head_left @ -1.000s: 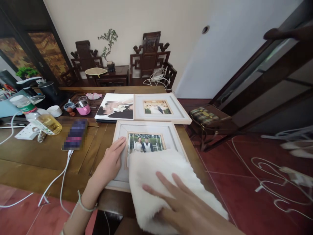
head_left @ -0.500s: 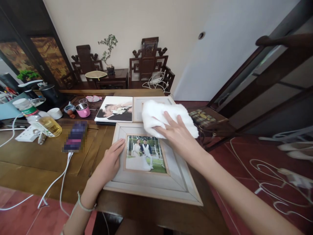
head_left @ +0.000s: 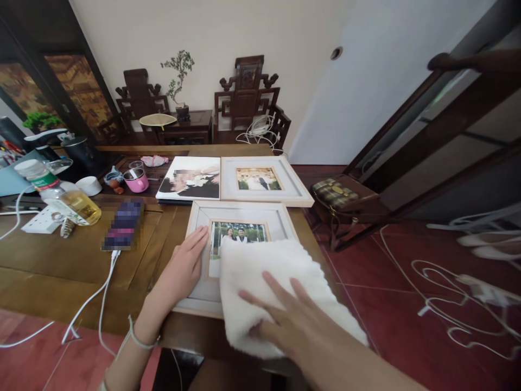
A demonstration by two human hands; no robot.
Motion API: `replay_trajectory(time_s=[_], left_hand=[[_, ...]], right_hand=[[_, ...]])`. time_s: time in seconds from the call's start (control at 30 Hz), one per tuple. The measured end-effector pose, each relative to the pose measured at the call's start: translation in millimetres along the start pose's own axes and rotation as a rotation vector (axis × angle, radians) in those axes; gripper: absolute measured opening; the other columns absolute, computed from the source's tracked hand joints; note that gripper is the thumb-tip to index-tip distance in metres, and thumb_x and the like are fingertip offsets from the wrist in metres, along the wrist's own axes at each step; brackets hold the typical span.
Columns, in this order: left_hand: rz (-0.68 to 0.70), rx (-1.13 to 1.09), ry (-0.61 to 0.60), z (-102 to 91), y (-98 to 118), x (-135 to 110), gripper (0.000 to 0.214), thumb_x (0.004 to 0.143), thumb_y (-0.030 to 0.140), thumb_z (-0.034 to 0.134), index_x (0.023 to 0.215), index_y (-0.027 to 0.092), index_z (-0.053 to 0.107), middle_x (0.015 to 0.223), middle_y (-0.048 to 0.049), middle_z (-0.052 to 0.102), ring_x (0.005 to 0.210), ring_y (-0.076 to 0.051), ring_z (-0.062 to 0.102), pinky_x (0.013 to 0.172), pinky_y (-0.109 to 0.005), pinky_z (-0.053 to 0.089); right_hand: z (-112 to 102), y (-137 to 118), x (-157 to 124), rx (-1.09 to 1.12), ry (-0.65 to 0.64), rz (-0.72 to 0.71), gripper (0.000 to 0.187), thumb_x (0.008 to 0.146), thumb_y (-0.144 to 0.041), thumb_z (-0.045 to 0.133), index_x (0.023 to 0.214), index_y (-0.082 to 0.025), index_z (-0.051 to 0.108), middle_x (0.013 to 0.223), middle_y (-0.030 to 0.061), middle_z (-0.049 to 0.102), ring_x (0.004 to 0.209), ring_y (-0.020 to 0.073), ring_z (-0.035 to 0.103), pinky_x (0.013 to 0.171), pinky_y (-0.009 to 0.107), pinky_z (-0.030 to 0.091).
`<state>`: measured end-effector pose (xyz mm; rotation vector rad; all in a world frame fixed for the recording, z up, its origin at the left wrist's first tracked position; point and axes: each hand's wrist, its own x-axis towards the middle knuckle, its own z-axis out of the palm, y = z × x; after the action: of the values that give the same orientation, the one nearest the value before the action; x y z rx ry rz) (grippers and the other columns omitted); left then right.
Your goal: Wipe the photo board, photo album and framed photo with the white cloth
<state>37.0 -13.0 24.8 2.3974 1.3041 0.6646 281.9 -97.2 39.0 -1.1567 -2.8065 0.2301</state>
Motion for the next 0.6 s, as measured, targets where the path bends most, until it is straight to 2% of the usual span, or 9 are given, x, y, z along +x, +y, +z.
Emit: replay_trajectory(time_s=[0.1,0.2,0.3,0.43,0.53,0.6], left_hand=[[0.007,0.022,-0.001,0.3,1,1,0.053,0.090,0.009,0.033,0.142,0.020,0.033,0.149,-0.0094,0.034,0.138,-0.021,0.029,0.113,-0.047,0.027],[-0.003,0.043,-0.015,0.5,0,1,0.052,0.091,0.010,0.031,0.141,0.020,0.034,0.149,-0.0092,0.035,0.138,-0.021,0.028,0.113,-0.047,0.027],[-0.014,0.064,-0.049,0.0,-1,2,0.051,0.091,0.010,0.032,0.141,0.018,0.035,0.149,-0.0097,0.034,0.139,-0.022,0.028,0.112,-0.047,0.027],[-0.005,0.068,-0.062,-1.4,-1,1,0.051,0.091,0.010,0.032,0.140,0.020,0.036,0.150,-0.0095,0.032,0.140,-0.022,0.026,0.111,-0.049,0.027],[-0.009,0.075,-0.053,-1.8,-1,0,0.049,0.092,0.012,0.032,0.140,0.021,0.037,0.151,-0.0097,0.030,0.140,-0.023,0.025,0.111,-0.049,0.027],[-0.013,0.072,-0.053,-1.5,0,0,0.050,0.092,0.013,0.032,0.141,0.022,0.035,0.151,-0.0095,0.030,0.139,-0.022,0.026,0.111,-0.048,0.027]], right_hand=[[4,-14,-5,0.041,0.010,-0.006,0.030,0.078,-0.008,0.053,0.090,-0.030,0.070,0.140,-0.0026,0.045,0.134,0.0399,0.027,0.102,0.068,0.026],[-6,-12,9,0.048,-0.008,0.027,0.039,0.077,-0.001,0.046,0.095,-0.027,0.069,0.142,-0.0006,0.043,0.136,0.0383,0.022,0.102,0.067,0.028],[-15,10,32,-0.028,0.075,0.094,0.058,0.069,0.010,0.038,0.107,-0.025,0.066,0.145,-0.0007,0.039,0.136,0.0369,0.020,0.104,0.068,0.024],[-22,57,67,-0.238,0.196,0.195,0.067,0.063,0.014,0.036,0.114,-0.021,0.063,0.147,0.0021,0.035,0.137,0.0403,0.013,0.104,0.070,0.021],[-25,82,88,-0.328,0.201,0.228,0.068,0.064,0.015,0.035,0.117,-0.019,0.061,0.147,0.0043,0.035,0.136,0.0431,0.011,0.100,0.074,0.022],[-24,84,94,-0.332,0.167,0.227,0.068,0.065,0.015,0.035,0.117,-0.019,0.061,0.147,0.0047,0.035,0.135,0.0452,0.013,0.098,0.075,0.023]])
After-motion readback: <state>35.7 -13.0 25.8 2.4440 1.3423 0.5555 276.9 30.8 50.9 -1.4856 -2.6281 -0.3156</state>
